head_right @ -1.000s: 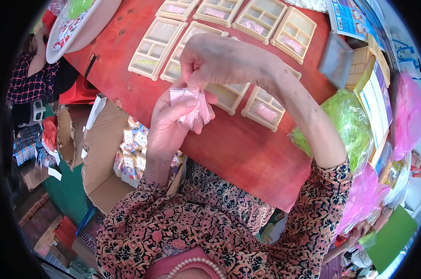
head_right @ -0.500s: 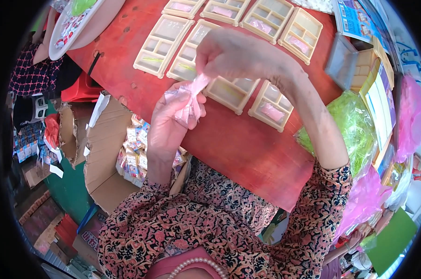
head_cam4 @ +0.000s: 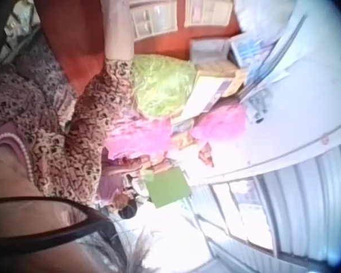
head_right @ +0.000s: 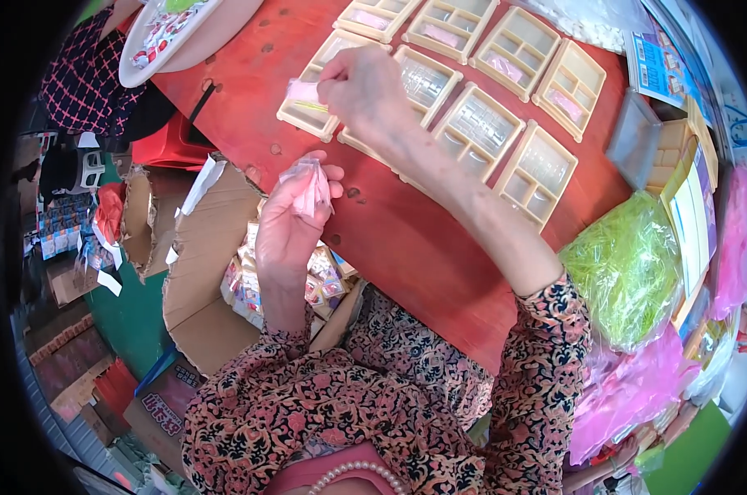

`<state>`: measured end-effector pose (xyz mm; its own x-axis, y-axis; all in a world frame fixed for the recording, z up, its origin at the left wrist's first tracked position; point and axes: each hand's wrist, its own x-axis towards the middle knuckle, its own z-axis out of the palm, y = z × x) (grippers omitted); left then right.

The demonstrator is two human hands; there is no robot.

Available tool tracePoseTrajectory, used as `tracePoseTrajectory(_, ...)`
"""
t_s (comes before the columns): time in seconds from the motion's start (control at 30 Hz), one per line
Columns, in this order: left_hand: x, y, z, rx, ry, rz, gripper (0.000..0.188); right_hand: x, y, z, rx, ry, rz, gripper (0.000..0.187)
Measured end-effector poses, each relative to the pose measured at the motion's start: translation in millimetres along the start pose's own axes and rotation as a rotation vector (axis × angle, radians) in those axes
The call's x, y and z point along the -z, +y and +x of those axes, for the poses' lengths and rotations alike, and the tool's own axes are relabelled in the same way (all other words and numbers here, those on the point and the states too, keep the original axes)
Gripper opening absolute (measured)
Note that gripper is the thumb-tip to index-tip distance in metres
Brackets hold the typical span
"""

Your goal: Placing small white cubes and decorative paper fillers into miniature wooden shelf units.

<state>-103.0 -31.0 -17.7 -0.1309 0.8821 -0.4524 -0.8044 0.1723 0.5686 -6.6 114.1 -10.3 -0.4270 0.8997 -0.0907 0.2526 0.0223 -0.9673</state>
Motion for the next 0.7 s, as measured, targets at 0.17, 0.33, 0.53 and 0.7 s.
tracePoseTrajectory(0.17, 11.6, 4.1, -0.2, -0.023, 0.032, -0.029, 0.03, -4.6, -9.0, -8.8, 0.116, -0.027, -0.196, 0.012)
tracePoseTrajectory(0.33, 8.4, 3.7, 4.9, -0.019, 0.007, -0.061, 0.031, 15.9, 0.6, 0.7, 0.4, 0.107, -0.46, 0.011)
tracePoseTrajectory(0.53, 2.0, 7.2, 8.1, -0.057, -0.035, -0.037, 0.029, 23.4, -10.5, -8.8, 0.261, -0.073, -0.34, 0.014)
tracePoseTrajectory(0.7, -18.9, -4.4, 10.8, -0.115, -0.014, 0.128, 0.025, 48.3, -13.5, -21.2, 0.051, -0.528, -0.07, 0.017)
